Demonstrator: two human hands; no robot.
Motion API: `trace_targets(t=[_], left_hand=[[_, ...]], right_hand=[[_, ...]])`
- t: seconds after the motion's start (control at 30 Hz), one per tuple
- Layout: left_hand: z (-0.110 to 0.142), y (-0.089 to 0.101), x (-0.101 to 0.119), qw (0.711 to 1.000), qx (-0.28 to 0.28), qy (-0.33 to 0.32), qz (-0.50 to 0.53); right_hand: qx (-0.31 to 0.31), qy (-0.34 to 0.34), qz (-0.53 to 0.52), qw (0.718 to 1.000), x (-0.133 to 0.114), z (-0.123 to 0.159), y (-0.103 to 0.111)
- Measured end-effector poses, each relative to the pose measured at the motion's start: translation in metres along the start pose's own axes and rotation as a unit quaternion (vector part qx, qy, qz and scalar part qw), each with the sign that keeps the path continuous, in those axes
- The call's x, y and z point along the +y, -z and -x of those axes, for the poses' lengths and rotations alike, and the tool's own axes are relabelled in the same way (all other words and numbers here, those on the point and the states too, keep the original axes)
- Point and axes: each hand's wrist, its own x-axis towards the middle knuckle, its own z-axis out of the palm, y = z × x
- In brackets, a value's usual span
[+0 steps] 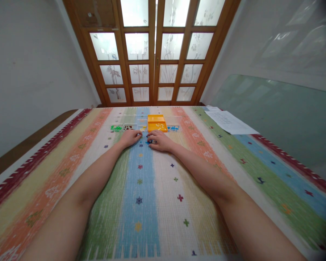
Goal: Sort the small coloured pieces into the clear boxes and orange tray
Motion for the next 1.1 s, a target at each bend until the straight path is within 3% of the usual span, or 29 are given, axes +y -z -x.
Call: trace_targets(t=[0.4, 0.67, 0.83, 0.93, 1.1], left_hand=[[0.0, 0.0, 0.002, 1.0, -0.009, 0.01, 0.002], [-0.001, -0.001, 0.0, 1.0, -0.005, 0.002, -0.006], [0.0, 0.0, 0.002, 1.0, -0.006, 0.004, -0.007], [0.0, 0.002, 0.004, 1.0, -0.007, 0.005, -0.007], [0.001, 0.006, 0.007, 1.0, -0.013, 0.009, -0.009]], right_hand=[[-0.002, 0.035, -0.018, 0.999, 0.001, -0.002, -0.005], [0.013, 0.025, -0.05, 0.998, 0.002, -0.002, -0.009], [0.101, -0.082, -0.077, 0.988, 0.013, -0.001, -0.009], [0.159, -0.168, -0.098, 0.968, 0.026, 0.002, -0.005], [0.249, -0.255, -0.125, 0.926, 0.054, 0.009, 0.004]])
